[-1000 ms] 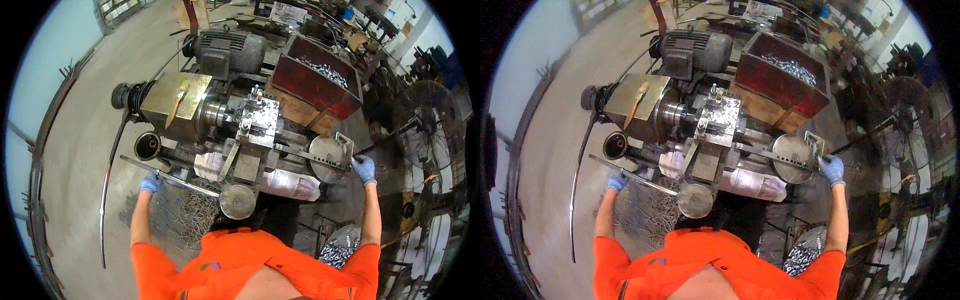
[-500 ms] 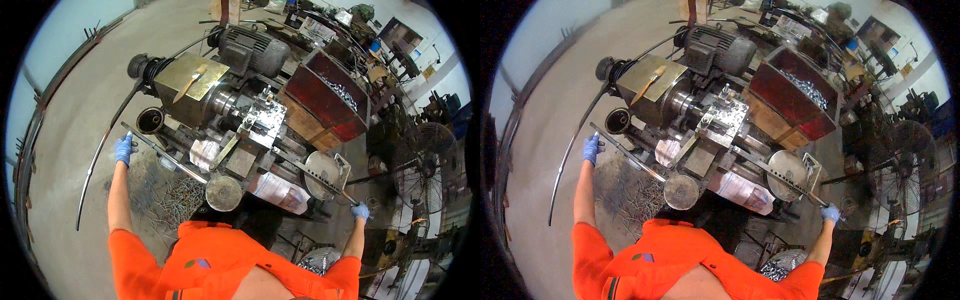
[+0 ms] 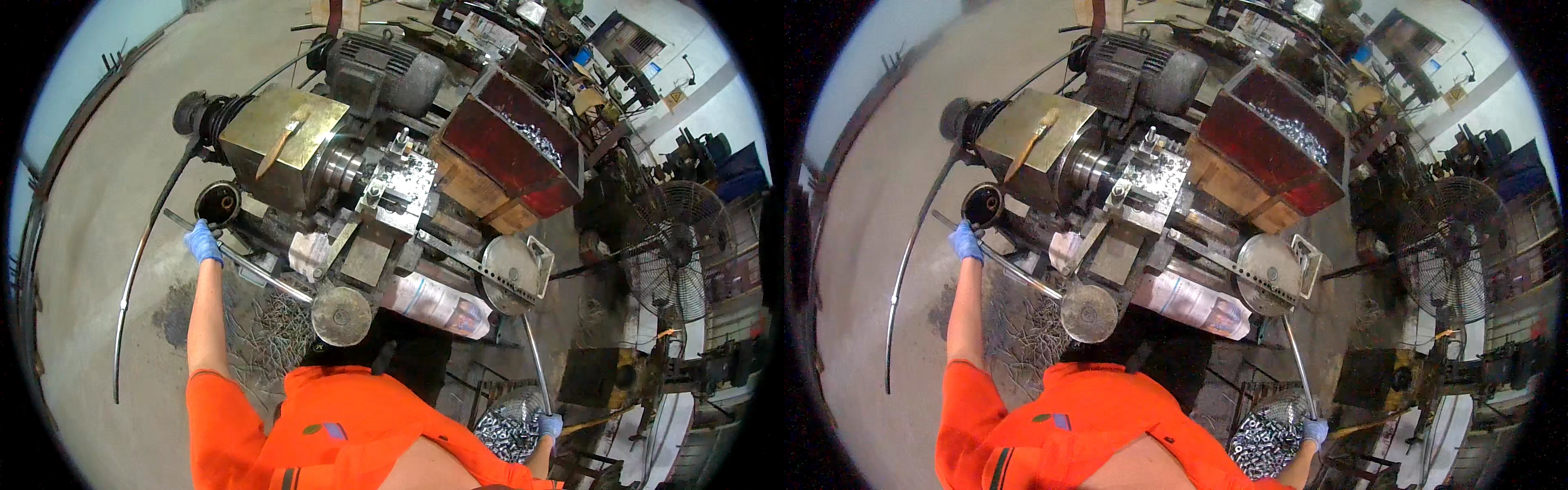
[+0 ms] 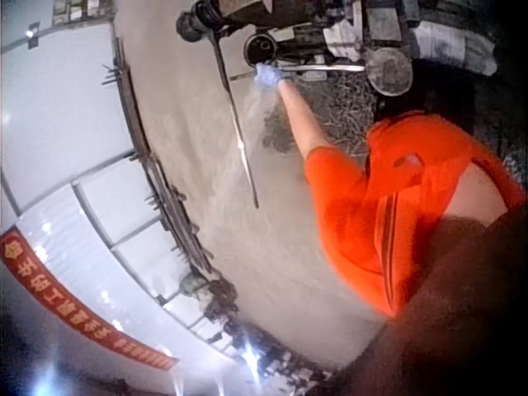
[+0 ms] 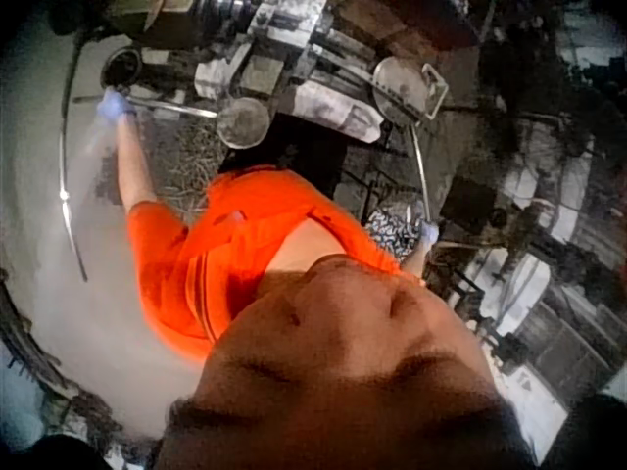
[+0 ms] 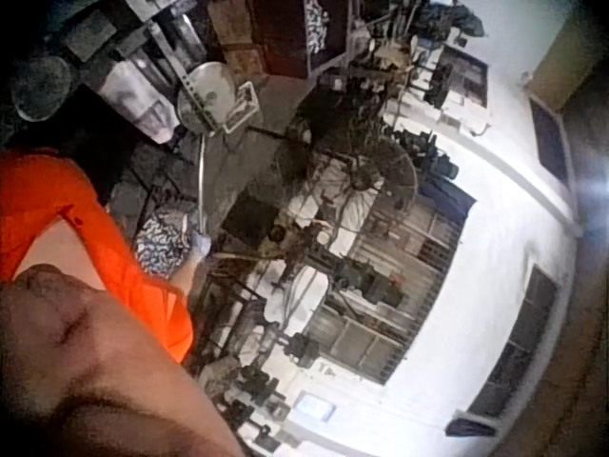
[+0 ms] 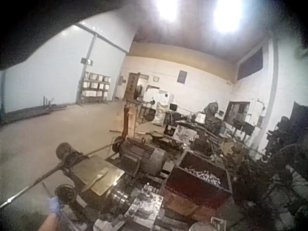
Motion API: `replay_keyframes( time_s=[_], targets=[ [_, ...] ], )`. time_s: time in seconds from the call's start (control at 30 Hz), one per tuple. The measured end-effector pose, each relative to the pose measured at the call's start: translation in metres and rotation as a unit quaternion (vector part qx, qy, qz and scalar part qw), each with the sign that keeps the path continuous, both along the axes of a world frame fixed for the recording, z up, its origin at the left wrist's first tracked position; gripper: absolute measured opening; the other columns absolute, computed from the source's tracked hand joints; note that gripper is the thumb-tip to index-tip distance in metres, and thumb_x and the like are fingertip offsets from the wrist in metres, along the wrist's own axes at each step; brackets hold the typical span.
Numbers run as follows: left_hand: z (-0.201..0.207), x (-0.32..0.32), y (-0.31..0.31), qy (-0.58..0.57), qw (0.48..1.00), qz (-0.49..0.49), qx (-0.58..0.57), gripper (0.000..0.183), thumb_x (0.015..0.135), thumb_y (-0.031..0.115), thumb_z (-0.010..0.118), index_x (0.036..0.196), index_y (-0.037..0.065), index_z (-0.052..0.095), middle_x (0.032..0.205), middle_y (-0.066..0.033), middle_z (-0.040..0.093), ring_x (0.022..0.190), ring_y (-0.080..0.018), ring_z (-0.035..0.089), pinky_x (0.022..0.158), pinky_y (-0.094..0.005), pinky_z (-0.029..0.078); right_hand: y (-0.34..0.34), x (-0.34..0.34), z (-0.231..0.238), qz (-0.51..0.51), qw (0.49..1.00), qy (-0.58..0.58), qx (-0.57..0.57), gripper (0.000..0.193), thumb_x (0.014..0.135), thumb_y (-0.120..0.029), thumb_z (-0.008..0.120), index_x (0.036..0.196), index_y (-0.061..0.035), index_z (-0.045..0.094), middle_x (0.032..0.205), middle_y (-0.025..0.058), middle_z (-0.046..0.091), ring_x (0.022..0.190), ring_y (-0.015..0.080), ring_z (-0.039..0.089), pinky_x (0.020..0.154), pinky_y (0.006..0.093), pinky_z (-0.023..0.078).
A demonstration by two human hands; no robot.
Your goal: The person operates a lathe to process small metal components. They use a lever to control the machine's movement, pick up metal parts from a tray, place them into the lathe's chuck for processing, and luego return processed parts to a different container.
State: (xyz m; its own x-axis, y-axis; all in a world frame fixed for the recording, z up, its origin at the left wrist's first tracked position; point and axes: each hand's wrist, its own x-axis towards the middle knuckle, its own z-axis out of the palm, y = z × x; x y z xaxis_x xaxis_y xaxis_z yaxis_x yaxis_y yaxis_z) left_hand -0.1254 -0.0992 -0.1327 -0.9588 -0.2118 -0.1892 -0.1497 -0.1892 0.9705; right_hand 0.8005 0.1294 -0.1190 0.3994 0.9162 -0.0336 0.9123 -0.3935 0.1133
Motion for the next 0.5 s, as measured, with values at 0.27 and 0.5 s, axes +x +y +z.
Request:
replay_keyframes(
  time_s=[0.27,0.5],
  targets=[
    [-0.009,-0.004,-0.005,0.026,1.0,0.006,0.014,0.015,0.081,0.009,0.056,0.087,-0.005,0.052,0.063,-0.014,0.061,0.044,-0.0193,0.057,0.039,-0.0289,0.048,-0.022,-0.018,-0.005,-0.017,0.998,0.02,0.049,0.043,0.062,-0.035,0.068,0.082,0.003,0.065,0.085,0.0252,0.063,0.086,0.039,0.061,0.075,0.0429,0.048],
    [-0.008,0.004,-0.003,0.013,0.999,-0.022,0.041,0.016,0.083,0.01,0.056,0.086,-0.005,0.052,0.062,-0.0132,0.061,0.043,-0.0201,0.057,0.038,-0.029,0.047,-0.017,0.008,-0.021,0.027,0.998,0.054,-0.002,0.046,0.069,-0.038,0.068,0.103,-0.0064,0.063,0.101,0.0193,0.062,0.093,0.0358,0.059,0.079,0.0387,0.048]
  ],
)
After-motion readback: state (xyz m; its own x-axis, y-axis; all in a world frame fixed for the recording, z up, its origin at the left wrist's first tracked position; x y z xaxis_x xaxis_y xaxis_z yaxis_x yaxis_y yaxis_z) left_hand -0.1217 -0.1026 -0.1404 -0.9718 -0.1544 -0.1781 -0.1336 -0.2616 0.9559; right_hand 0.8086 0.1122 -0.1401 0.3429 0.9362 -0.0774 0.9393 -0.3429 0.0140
